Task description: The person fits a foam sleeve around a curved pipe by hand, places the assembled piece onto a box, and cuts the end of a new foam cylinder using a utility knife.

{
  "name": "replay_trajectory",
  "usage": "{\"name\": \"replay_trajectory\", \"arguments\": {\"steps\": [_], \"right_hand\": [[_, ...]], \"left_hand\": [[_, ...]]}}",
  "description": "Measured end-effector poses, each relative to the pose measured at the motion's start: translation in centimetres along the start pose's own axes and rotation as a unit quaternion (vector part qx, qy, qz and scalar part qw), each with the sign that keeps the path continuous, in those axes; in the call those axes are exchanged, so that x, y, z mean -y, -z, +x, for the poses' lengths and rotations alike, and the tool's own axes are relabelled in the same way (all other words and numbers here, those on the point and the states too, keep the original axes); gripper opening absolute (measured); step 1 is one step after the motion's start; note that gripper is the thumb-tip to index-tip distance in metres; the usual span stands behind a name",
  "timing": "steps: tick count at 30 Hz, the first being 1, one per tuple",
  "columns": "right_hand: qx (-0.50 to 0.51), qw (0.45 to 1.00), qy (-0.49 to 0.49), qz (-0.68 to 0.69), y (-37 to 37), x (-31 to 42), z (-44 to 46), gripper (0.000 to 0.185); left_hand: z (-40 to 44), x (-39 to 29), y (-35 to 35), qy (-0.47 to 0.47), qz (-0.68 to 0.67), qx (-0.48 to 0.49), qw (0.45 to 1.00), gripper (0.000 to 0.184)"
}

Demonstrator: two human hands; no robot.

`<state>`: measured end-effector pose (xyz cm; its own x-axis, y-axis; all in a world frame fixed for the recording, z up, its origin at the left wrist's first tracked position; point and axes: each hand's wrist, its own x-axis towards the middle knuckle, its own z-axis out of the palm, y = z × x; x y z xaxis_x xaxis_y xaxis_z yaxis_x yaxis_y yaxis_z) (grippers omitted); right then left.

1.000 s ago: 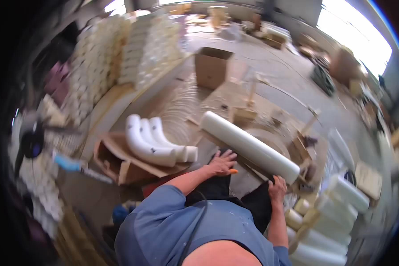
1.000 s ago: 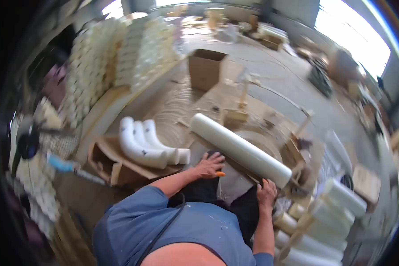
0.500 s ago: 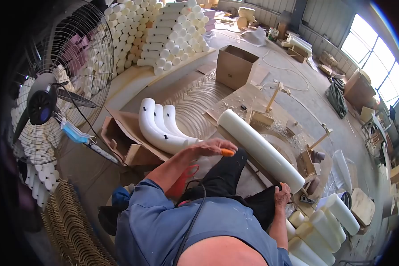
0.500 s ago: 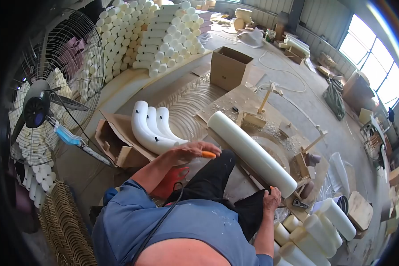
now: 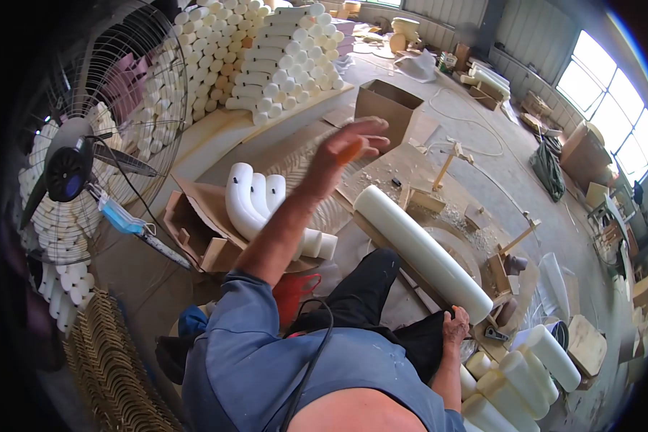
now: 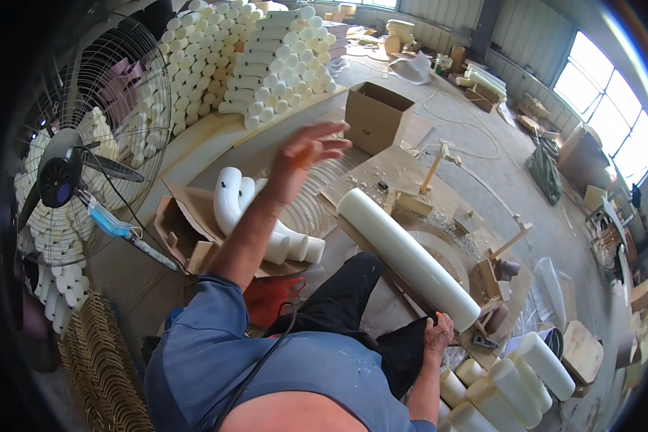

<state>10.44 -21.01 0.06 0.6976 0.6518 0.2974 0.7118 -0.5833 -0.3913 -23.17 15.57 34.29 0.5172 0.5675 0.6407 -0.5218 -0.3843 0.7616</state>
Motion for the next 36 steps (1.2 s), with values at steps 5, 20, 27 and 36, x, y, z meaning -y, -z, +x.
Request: {"name": "replay_trajectory", "arguments": {"steps": [5, 20, 27, 36], "right_hand": [[-0.008, 1.000, 0.010, -0.005, -0.4, -0.4, -0.4, 0.035], [0.194, 0.975, -0.077, -0.083, -1.3, -1.3, 5.9, 0.037], [0.161, 0.977, -0.143, -0.012, -0.1, -0.3, 6.2, 0.030], [0.118, 0.981, -0.155, 0.009, -0.6, -1.9, 5.3, 0.027]], "left_hand": [[-5.3, 22.8, -3.1, 0.188, 0.269, 0.082, 0.941, 0.050], [-14.2, 30.9, -12.5, 0.318, 0.603, 0.290, 0.672, 0.050], [-14.7, 32.2, -11.9, 0.307, 0.605, 0.264, 0.686, 0.049], [-14.9, 31.6, -11.7, 0.309, 0.594, 0.253, 0.698, 0.048]]}}
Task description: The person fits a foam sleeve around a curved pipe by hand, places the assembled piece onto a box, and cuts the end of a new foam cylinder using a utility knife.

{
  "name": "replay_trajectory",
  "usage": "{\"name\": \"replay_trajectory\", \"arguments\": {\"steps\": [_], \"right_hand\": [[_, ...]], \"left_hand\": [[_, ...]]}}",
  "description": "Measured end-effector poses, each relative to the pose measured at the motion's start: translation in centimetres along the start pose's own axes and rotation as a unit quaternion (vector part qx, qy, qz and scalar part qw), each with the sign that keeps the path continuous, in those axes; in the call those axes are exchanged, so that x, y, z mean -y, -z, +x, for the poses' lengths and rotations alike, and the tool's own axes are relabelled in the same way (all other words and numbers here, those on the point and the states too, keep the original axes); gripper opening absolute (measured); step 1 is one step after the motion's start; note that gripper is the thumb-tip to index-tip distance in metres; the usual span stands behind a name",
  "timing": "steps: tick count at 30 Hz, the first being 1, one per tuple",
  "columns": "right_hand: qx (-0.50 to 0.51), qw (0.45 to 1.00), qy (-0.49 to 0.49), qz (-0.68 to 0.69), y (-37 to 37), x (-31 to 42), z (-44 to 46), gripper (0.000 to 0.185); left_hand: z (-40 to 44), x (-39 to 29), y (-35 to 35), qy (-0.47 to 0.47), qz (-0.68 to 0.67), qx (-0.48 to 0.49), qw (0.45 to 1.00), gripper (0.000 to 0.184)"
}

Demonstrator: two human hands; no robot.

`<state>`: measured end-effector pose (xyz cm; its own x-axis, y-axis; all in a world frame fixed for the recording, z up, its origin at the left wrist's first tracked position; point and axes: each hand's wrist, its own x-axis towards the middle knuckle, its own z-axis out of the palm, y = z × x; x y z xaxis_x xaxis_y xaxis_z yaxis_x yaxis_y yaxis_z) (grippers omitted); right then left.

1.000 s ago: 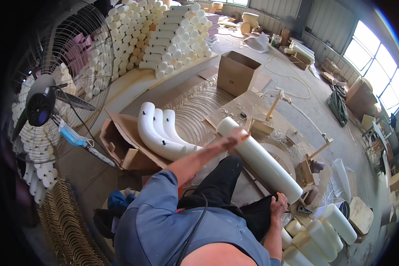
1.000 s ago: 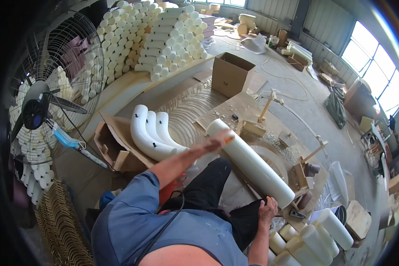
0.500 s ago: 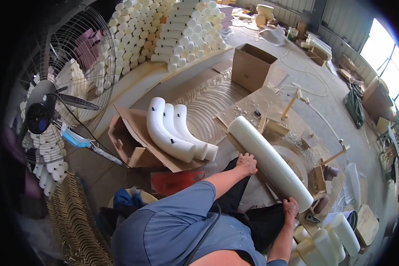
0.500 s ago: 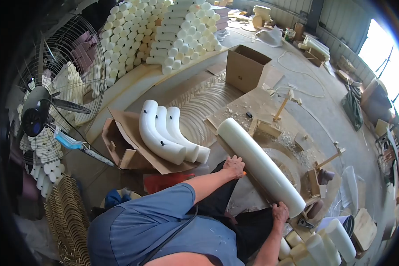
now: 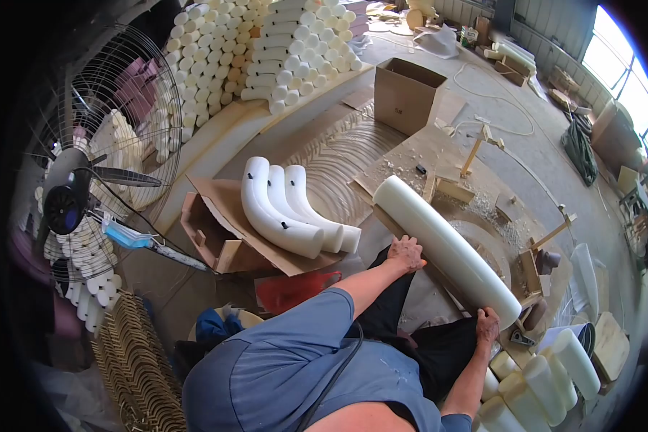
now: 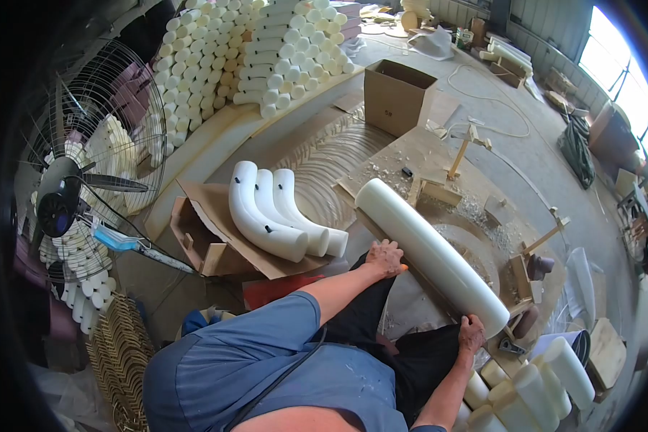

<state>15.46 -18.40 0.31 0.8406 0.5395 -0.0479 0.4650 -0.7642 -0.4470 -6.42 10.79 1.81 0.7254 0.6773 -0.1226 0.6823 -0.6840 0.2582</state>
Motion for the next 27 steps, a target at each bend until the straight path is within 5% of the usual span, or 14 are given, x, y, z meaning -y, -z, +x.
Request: {"name": "replay_trajectory", "arguments": {"steps": [27], "right_hand": [[-0.003, 1.000, -0.011, -0.003, 0.0, 0.2, -0.4, 0.030]], "left_hand": [[0.0, 0.8, -0.9, 0.008, -0.018, -0.005, 1.000, 0.046]]}}
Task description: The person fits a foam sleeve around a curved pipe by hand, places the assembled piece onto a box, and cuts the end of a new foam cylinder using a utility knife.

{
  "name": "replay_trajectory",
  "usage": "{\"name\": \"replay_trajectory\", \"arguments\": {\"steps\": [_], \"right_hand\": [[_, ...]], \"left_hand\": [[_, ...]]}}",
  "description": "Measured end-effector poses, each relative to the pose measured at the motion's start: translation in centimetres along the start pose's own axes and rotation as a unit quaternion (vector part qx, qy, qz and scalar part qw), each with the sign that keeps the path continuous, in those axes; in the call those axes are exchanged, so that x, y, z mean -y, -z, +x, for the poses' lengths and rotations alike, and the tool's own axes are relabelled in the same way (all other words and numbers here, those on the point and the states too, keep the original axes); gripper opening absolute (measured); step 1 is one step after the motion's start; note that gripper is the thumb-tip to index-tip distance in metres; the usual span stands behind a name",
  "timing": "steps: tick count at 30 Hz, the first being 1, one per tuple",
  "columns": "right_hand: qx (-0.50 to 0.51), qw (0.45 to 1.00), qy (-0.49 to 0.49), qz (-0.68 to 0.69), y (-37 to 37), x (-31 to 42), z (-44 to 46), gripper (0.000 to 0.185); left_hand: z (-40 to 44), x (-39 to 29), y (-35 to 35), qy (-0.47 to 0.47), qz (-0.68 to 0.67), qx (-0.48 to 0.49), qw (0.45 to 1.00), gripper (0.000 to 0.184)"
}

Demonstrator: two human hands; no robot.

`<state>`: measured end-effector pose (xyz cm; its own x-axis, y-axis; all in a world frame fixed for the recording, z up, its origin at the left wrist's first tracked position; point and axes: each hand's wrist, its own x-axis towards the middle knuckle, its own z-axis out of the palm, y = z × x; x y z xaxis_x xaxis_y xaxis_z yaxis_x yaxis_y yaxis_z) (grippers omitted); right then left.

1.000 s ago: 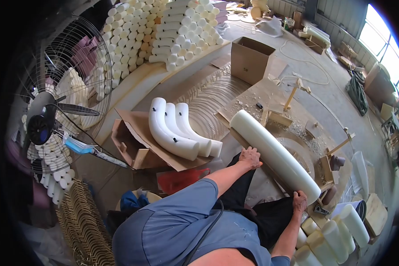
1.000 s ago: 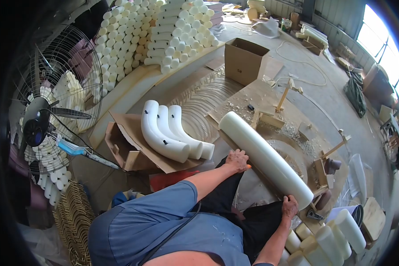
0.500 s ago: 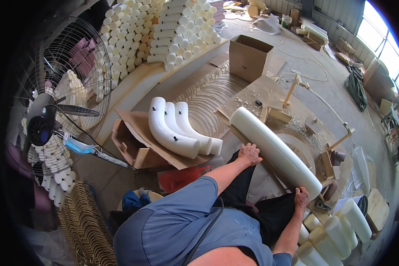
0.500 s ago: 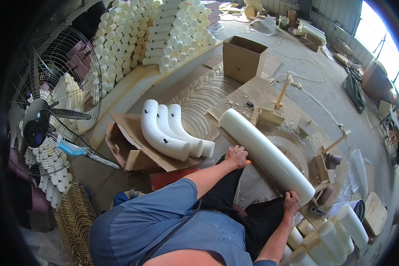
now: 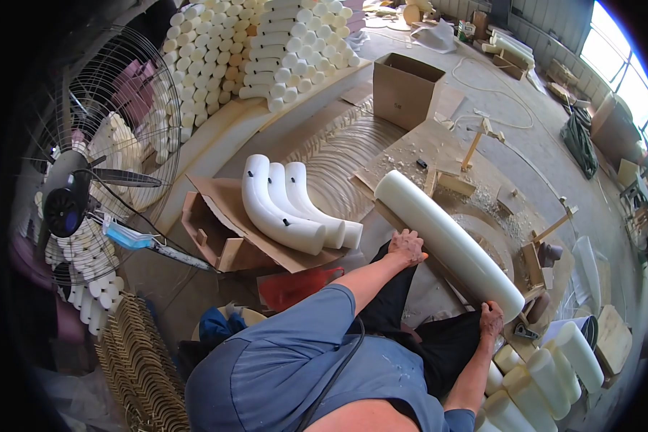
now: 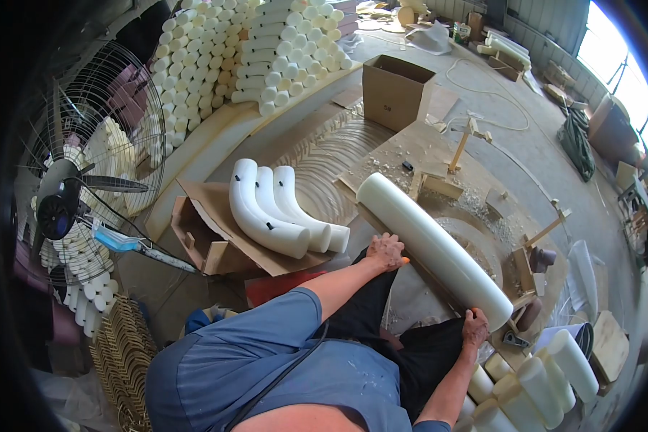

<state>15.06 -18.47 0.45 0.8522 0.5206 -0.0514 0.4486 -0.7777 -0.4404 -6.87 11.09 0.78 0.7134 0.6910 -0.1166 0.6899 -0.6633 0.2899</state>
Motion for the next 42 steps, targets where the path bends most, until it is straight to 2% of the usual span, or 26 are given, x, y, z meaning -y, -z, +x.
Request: {"name": "replay_trajectory", "arguments": {"steps": [25, 28, 31, 34, 36, 42], "right_hand": [[0.009, 1.000, -0.011, -0.011, 0.2, 0.2, -0.2, 0.028], [0.027, 0.998, 0.024, -0.055, 0.2, 1.0, -0.5, 0.026], [-0.006, 0.981, 0.192, -0.015, -1.4, 1.7, -0.7, 0.030], [0.031, 0.960, 0.276, 0.041, -3.1, 4.7, -1.2, 0.038], [0.028, 0.968, 0.249, 0.027, -4.9, 6.1, -1.1, 0.040], [-0.010, 0.977, 0.213, 0.001, -7.4, 6.5, -0.7, 0.039]], "left_hand": [[0.0, -0.1, 0.3, 0.002, 0.003, 0.003, 1.000, 0.045], [0.0, -0.2, 0.4, 0.003, 0.005, 0.001, 1.000, 0.046], [0.3, -0.3, 0.4, 0.001, 0.007, -0.004, 1.000, 0.046], [0.2, -0.9, 0.2, -0.002, 0.010, -0.002, 1.000, 0.046], [0.3, -0.9, 0.8, 0.007, 0.013, 0.024, 1.000, 0.048], [0.3, -0.2, 0.6, 0.010, 0.007, 0.017, 1.000, 0.047]]}}
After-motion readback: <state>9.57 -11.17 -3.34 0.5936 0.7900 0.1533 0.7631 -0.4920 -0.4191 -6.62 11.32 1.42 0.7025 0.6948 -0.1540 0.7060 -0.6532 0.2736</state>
